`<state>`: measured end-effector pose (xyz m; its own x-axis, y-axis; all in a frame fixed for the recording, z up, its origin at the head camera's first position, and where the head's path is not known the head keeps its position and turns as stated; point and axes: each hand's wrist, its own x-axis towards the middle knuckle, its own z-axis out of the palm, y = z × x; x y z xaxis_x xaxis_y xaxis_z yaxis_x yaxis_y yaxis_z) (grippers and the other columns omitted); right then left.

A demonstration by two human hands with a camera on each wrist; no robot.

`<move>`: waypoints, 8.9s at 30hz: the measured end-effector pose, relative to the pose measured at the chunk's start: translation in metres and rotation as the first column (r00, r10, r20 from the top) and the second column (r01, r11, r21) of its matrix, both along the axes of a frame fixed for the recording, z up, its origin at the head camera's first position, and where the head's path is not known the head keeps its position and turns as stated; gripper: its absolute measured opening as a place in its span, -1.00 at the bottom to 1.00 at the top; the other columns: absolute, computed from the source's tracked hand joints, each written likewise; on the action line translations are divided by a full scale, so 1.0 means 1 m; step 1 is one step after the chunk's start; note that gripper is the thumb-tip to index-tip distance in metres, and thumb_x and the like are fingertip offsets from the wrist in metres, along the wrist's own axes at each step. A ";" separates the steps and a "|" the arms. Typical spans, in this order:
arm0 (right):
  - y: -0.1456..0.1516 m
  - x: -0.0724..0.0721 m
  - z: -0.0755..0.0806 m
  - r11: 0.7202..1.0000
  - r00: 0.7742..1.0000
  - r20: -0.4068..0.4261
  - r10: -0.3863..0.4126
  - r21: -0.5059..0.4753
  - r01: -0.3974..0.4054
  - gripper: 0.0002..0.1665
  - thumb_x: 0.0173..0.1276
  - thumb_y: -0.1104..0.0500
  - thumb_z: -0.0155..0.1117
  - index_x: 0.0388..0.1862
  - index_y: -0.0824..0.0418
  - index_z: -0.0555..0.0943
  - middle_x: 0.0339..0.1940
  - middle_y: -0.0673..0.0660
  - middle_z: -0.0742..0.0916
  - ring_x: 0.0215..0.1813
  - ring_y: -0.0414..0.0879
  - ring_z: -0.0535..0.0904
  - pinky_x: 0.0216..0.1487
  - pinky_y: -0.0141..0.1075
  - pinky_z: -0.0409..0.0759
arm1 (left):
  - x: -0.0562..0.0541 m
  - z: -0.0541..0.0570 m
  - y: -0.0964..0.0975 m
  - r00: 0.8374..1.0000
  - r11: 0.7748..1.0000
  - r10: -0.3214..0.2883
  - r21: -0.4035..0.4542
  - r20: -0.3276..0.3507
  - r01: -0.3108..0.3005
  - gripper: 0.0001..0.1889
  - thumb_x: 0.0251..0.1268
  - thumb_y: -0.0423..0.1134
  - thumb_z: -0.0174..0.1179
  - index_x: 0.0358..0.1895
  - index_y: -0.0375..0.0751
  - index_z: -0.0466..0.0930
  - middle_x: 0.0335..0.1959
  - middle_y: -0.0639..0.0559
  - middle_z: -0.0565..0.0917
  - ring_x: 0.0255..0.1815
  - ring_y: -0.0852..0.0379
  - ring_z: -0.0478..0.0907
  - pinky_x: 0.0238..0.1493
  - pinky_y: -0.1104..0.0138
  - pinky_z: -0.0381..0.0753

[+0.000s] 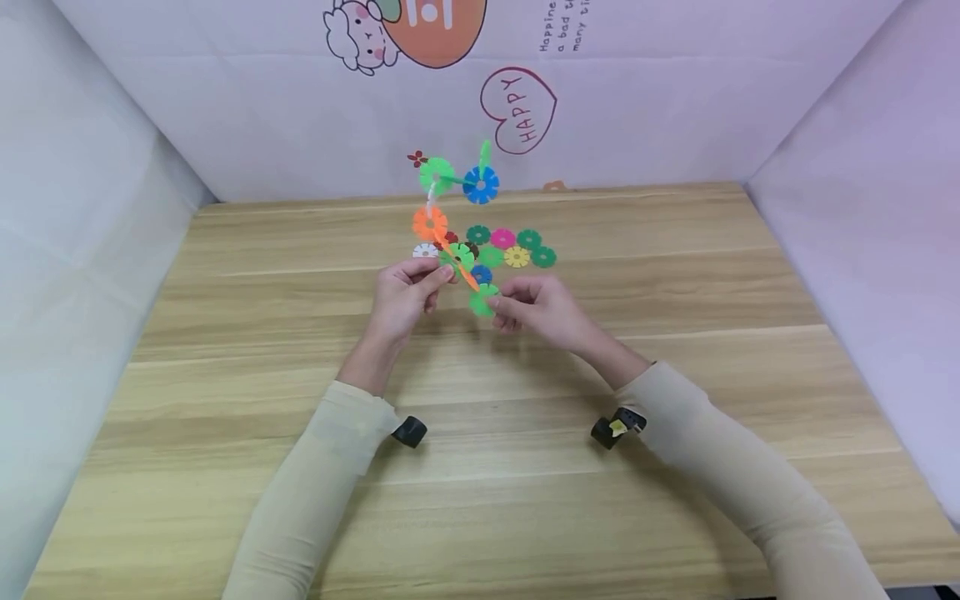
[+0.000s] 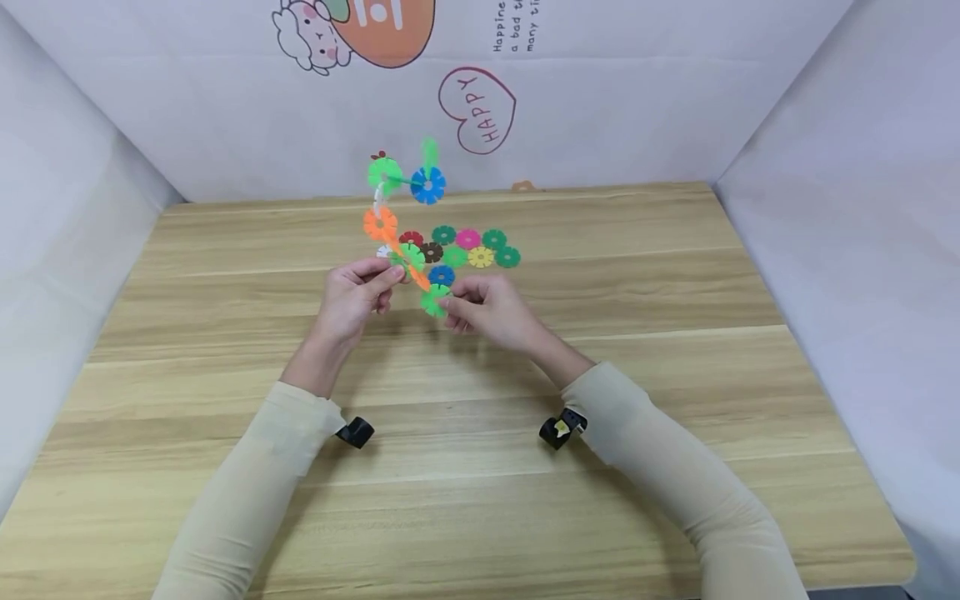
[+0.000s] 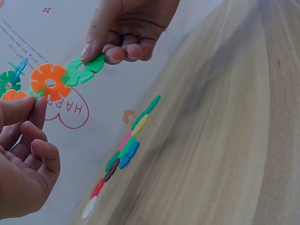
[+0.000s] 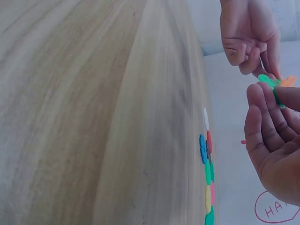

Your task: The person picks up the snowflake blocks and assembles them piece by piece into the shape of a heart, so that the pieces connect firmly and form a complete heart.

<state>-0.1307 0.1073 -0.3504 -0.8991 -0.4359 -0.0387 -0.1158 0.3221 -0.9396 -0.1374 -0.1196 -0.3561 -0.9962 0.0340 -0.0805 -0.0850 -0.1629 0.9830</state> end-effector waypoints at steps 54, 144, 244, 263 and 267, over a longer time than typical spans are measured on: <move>-0.021 -0.024 -0.007 0.985 1.000 0.021 -0.009 -0.172 0.012 -0.72 0.58 0.23 0.27 -0.06 0.48 0.73 -0.41 0.16 0.82 -0.38 -0.09 0.76 -0.14 -0.06 0.81 | 0.011 -0.004 -0.001 0.995 0.980 -0.091 -0.172 0.031 0.095 -0.87 0.47 -0.37 0.31 -0.10 -0.40 0.68 -0.39 0.09 0.77 -0.57 0.22 0.53 -0.46 0.42 0.56; -0.037 -0.005 -0.013 0.989 0.949 -0.301 -0.095 0.082 0.125 -0.84 0.43 0.36 0.38 -0.26 0.29 0.54 -0.55 0.16 0.75 -0.52 -0.05 0.69 -0.52 -0.34 0.63 | 0.004 0.000 -0.007 1.000 0.995 -0.009 -0.097 -0.026 0.006 -0.97 0.43 -0.37 0.35 -0.16 -0.26 0.71 -0.37 0.09 0.79 -0.63 0.24 0.35 -0.57 0.45 0.33; 0.068 -0.090 -0.032 0.889 0.956 -0.170 -0.238 0.358 0.285 -0.76 0.49 0.18 0.34 -0.01 0.34 0.66 -0.24 0.22 0.72 -0.39 -0.14 0.60 -0.42 -0.42 0.54 | 0.013 -0.008 -0.074 0.999 0.960 -0.026 -0.279 0.029 0.033 -0.73 0.52 -0.39 0.24 0.15 -0.48 0.64 -0.30 0.19 0.64 -0.58 0.30 0.39 -0.54 0.51 0.41; -0.018 -0.062 0.036 0.857 0.961 0.182 -0.209 -0.439 0.270 -0.93 0.51 0.35 0.31 -0.11 0.34 0.68 -0.38 0.09 0.81 -0.50 -0.16 0.63 -0.41 -0.41 0.67 | 0.014 -0.012 -0.065 0.998 0.947 -0.064 -0.314 0.021 0.067 -0.70 0.50 -0.35 0.29 0.13 -0.51 0.66 -0.33 0.13 0.70 -0.60 0.28 0.40 -0.53 0.48 0.43; -0.023 -0.060 0.038 0.846 0.952 0.204 -0.230 -0.443 0.299 -0.95 0.52 0.36 0.30 -0.12 0.35 0.67 -0.37 0.09 0.81 -0.49 -0.17 0.63 -0.40 -0.43 0.66 | 0.015 -0.010 -0.068 0.999 0.947 -0.032 -0.317 0.030 0.040 -0.67 0.51 -0.29 0.29 0.17 -0.45 0.66 -0.27 0.18 0.68 -0.57 0.28 0.42 -0.49 0.47 0.49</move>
